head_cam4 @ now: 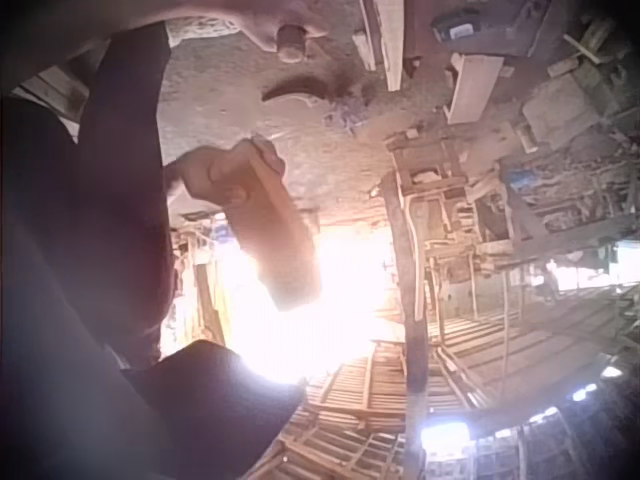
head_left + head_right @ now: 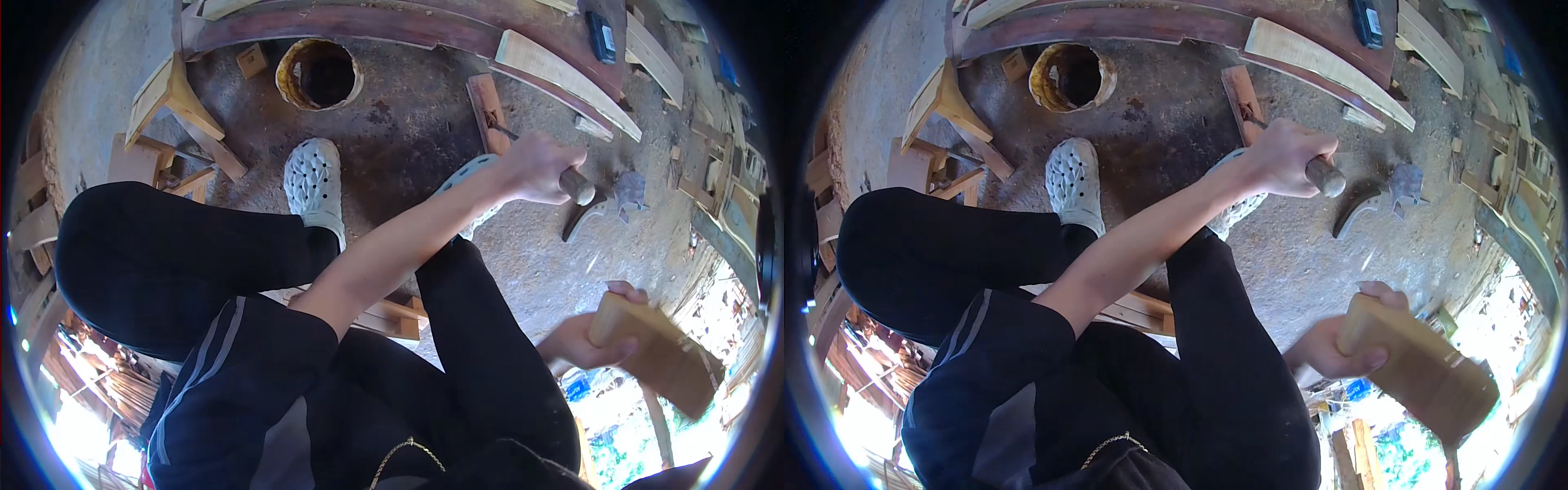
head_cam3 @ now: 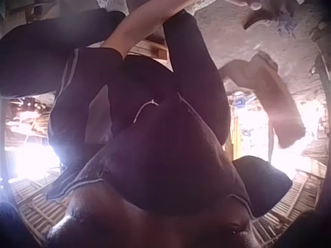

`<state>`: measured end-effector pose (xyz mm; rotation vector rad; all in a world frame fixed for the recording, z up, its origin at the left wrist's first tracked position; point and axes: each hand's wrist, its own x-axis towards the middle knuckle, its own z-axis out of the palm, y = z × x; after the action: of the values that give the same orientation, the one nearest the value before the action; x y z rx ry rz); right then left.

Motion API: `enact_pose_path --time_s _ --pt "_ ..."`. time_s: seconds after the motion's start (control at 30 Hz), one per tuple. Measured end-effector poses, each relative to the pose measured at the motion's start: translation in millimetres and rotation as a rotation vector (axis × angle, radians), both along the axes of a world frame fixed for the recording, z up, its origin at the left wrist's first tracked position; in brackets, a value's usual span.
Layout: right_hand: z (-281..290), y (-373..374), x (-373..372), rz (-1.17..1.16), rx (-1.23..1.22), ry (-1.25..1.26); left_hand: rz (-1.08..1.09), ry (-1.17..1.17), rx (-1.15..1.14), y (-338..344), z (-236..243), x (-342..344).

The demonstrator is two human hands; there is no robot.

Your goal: Use a hammer and chisel to carve a rectangular hole or mortise into a wooden block.

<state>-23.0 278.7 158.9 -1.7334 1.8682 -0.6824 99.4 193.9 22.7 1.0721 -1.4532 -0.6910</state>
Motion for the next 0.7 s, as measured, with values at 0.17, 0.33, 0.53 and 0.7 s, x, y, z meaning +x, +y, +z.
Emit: enact_pose_path --time_s 0.17,0.33,0.53,0.7 --pt "-6.1 -4.4 15.3 -0.101 -0.112 -0.076 0.065 0.052 -0.033 -9.5 -6.3 12.5" --pt "7.8 7.3 -9.7 -0.31 -0.237 -0.579 0.119 0.491 0.525 -18.8 30.7 52.2" --pt "-15.1 18.4 -10.9 -0.412 -0.058 -0.611 0.124 1.004 0.294 -30.7 -10.7 107.6" --pt "-18.8 25.1 -4.1 -0.401 0.018 -0.653 0.135 1.035 0.249 -26.7 -8.4 102.9"
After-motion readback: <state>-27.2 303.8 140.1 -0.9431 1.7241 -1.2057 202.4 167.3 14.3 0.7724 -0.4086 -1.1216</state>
